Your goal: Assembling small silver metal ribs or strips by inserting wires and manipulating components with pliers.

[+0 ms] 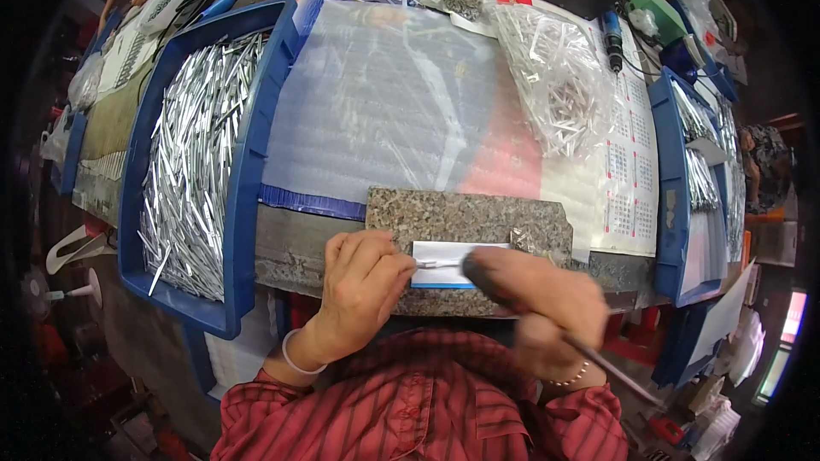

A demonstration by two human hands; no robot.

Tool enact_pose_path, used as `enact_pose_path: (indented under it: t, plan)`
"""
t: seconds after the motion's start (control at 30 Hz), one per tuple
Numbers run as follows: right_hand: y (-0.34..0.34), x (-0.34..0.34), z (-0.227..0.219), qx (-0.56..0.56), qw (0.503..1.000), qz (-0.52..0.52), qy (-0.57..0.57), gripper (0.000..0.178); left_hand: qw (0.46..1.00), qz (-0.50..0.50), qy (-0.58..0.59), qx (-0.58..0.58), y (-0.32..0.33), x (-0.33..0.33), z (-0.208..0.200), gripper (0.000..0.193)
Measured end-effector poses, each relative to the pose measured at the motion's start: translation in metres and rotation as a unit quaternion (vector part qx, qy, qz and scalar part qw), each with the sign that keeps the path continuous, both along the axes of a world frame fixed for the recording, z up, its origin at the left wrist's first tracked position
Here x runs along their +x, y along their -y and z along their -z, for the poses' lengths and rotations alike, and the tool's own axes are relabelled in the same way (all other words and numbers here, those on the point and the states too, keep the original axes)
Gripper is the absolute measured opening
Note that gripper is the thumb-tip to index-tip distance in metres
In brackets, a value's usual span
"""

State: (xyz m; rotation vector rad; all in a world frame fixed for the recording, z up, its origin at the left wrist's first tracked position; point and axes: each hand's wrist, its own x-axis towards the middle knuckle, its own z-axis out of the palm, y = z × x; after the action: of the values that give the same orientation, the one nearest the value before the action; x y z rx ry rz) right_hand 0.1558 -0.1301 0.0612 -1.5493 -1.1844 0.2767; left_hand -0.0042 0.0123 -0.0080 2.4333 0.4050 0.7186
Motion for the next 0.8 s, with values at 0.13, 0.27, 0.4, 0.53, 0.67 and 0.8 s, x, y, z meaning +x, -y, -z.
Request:
enact_pose_path:
  t: [0.13,0.27,0.4,0.53,0.67,0.8]
  plan:
    - [0.035,0.002,-0.022,0.100,0.993,0.048,-0.031,0.063,1.000,0.014,0.011,0.008,0.000,0.004,-0.004,0.023]
    - [0.009,0.012,0.010,-0.236,0.958,-0.017,0.163,0.021,0.999,0.003,-0.004,0.036,0.004,0.002,-0.002,0.022]
    - [0.027,0.014,0.004,-0.189,0.982,0.026,0.011,0.056,0.999,-0.005,0.009,0.045,0.005,0.005,0.001,0.020]
    - [0.060,0.005,0.000,-0.063,0.996,0.059,-0.026,0.044,0.996,-0.045,0.000,0.078,0.013,-0.006,-0.003,0.020]
    - [0.068,-0.014,-0.001,-0.029,0.990,0.051,-0.128,0.036,0.996,-0.049,0.010,0.079,0.023,-0.019,-0.023,0.020]
    - [0.073,-0.026,0.020,0.012,0.926,0.041,-0.376,0.020,0.996,-0.034,0.064,0.059,0.043,-0.037,-0.040,0.023]
